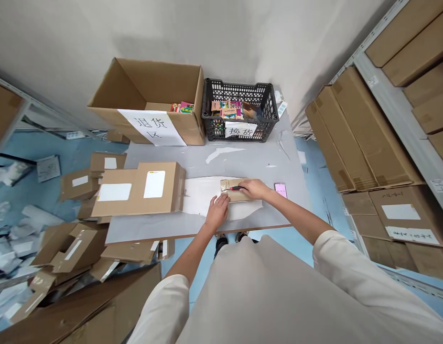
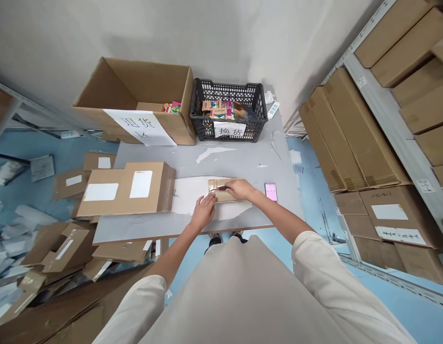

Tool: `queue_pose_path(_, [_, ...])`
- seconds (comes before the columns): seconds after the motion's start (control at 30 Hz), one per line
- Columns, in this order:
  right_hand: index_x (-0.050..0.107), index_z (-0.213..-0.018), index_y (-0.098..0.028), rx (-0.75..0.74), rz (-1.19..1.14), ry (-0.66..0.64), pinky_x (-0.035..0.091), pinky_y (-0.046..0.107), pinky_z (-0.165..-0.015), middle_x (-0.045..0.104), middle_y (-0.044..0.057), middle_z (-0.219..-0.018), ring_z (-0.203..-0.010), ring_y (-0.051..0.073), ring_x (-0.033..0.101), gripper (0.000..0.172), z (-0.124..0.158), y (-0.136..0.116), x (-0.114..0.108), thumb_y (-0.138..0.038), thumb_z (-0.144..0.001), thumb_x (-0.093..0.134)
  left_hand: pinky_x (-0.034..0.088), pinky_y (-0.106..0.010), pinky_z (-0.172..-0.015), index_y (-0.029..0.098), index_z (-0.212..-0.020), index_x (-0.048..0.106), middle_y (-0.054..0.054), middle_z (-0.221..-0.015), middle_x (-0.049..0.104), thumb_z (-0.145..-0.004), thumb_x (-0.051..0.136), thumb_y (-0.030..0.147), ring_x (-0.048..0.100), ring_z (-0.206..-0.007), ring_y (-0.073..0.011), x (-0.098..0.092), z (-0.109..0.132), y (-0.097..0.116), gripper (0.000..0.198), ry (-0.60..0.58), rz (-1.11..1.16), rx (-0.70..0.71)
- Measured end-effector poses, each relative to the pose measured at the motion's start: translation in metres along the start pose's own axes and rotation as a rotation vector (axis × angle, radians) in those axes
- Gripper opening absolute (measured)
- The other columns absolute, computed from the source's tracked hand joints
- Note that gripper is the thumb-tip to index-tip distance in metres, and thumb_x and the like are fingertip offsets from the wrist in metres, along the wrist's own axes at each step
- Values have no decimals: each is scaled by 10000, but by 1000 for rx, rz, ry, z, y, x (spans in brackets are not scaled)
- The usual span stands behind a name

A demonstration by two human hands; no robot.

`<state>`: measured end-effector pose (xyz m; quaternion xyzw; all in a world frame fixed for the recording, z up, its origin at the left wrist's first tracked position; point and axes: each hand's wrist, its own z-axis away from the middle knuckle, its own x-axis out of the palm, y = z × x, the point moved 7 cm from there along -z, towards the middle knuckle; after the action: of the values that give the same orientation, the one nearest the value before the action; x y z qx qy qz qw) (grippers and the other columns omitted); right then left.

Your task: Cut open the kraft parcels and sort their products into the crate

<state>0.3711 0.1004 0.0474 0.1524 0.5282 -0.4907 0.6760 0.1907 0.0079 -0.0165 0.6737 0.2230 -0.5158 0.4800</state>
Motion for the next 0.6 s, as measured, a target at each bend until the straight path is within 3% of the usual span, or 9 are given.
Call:
queue_pose_path(0.3, [711, -1441, -223, 51, 136, -56, 488, 310, -965, 784, 137, -1339, -1224, 263, 734, 418, -7, -13, 2, -397, -1196, 421, 362, -578, -1323, 220, -1498, 657, -131, -1648, 630, -1001, 507, 105, 512, -1585, -339, -3, 3, -2, 531, 15, -11, 7])
queue_pose_path(0.6, [717, -1403, -186, 38, 238, -80, 505, 341, -983, 787, 170, -1282, -1199, 289, 747, 378, -10, -24, 1, -312, -1176, 442, 455, -529, -1248, 222, -1484, 676, -133, -1614, 657, -982, 540, 89, 532, -1564, -331, -2, 2, -6, 537, 26, 5, 31])
